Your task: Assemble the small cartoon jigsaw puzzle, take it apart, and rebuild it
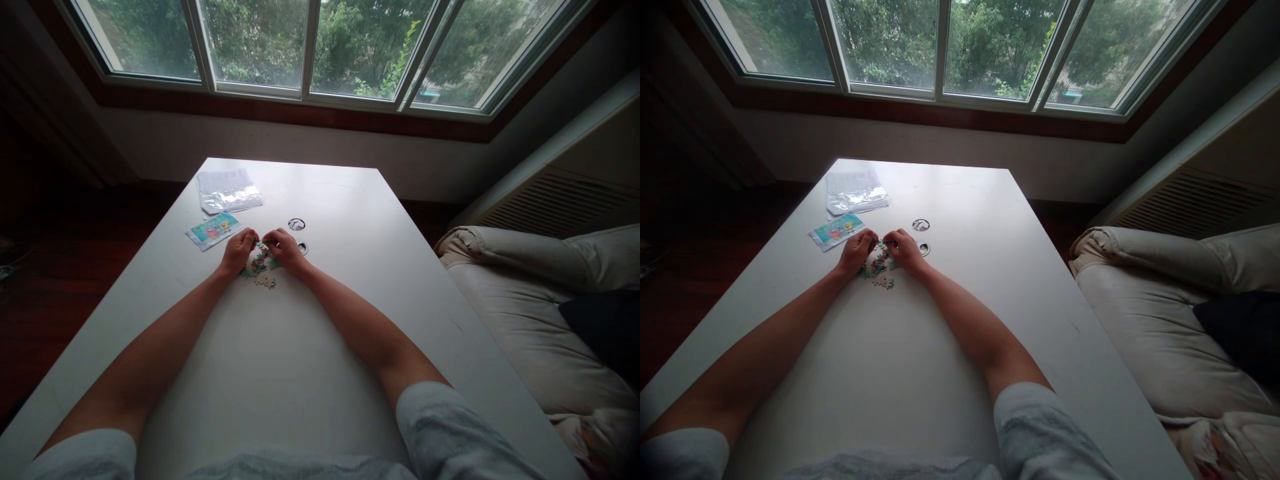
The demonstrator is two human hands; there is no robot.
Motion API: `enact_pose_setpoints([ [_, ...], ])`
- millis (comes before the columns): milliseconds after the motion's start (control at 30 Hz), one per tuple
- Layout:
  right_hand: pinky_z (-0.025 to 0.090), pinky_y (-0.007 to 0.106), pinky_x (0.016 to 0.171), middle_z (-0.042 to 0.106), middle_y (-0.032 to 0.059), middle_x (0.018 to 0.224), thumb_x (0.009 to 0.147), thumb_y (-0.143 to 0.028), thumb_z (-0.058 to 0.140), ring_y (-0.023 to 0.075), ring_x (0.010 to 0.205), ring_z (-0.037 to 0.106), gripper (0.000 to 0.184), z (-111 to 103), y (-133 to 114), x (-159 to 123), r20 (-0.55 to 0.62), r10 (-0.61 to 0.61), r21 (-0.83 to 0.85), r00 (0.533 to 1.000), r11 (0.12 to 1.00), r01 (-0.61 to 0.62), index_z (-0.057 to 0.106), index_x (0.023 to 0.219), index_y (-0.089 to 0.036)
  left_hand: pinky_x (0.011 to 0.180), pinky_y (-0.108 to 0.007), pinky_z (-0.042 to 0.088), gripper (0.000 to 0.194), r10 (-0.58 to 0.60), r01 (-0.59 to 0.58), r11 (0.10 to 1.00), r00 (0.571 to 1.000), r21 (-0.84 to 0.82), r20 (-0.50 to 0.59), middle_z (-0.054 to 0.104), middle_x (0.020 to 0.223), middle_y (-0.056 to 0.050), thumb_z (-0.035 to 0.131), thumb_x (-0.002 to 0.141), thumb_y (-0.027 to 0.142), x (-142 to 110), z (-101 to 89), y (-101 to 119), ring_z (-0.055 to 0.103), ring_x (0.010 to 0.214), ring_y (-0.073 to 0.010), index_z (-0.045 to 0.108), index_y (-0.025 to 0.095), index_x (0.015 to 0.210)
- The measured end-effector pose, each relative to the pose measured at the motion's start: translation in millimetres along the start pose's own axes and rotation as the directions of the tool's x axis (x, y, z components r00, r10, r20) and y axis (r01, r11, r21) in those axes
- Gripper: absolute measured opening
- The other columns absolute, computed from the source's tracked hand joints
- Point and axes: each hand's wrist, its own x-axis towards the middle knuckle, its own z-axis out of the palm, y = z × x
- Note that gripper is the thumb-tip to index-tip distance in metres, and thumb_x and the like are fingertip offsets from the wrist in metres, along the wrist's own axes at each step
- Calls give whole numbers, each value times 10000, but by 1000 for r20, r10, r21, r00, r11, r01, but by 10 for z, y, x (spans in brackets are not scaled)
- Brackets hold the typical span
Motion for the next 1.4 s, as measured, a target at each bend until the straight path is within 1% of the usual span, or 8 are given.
enact_pose_setpoints([
  [300,412,267,761,614,-4,877,906,-311,515,152,790,529,118,-27,-80,-2,1,61,-43,998,997,-61,584,935,-220,595,-263,395,335,-3,4,1000,1000,16,-30,498,654,16,466,952,433,23,-15,-52,448,612,-139,528,207,713],
  [467,364,244,665,568,-42,742,920,-357,511,130,690,485,149,-41,-113,-29,31,74,-10,997,997,-74,574,900,-223,602,-260,403,277,-12,12,1000,999,-7,-38,512,694,13,470,944,420,28,-1,-65,464,639,-144,575,209,798],
  [733,377,242,671,581,-29,743,923,-406,513,123,690,487,232,-61,-178,-52,42,57,73,998,996,-60,615,882,-202,607,-277,430,244,-40,36,998,995,-49,-94,553,706,2,516,902,405,21,36,-17,502,634,-156,644,206,965],
  [900,404,251,673,582,-20,749,896,-449,536,129,697,506,272,-46,-149,-14,42,85,257,995,962,-93,632,895,-195,628,-283,435,263,-16,16,1000,996,-8,-87,584,719,2,534,878,354,12,12,-21,518,640,-159,671,204,1045],
  [1033,449,252,694,604,-1,832,870,-389,506,140,757,564,253,-44,-70,34,71,194,504,978,840,-203,619,993,-199,662,-288,435,237,34,-30,992,999,119,-32,628,743,-5,543,885,379,1,0,-41,537,673,-168,697,202,918],
  [1167,487,265,765,641,27,999,837,-294,450,157,902,625,231,-75,-27,49,67,249,590,966,771,-239,572,1015,-213,678,-288,420,228,64,-63,969,998,240,4,642,723,3,560,887,386,-23,-1,-40,538,660,-165,705,210,891],
  [1267,492,291,825,646,33,1002,801,-234,420,170,949,622,218,-120,-20,66,35,197,459,980,868,-191,573,953,-209,649,-288,390,210,73,-72,951,997,302,7,615,678,12,578,880,382,-35,-7,-15,525,633,-166,709,221,905],
  [1400,451,302,800,626,32,902,766,-168,463,163,823,571,186,-250,-20,89,20,66,7,998,998,-66,633,835,-198,630,-286,367,215,78,-74,937,997,343,2,581,644,19,573,888,391,-35,-14,36,509,603,-160,707,224,898],
])
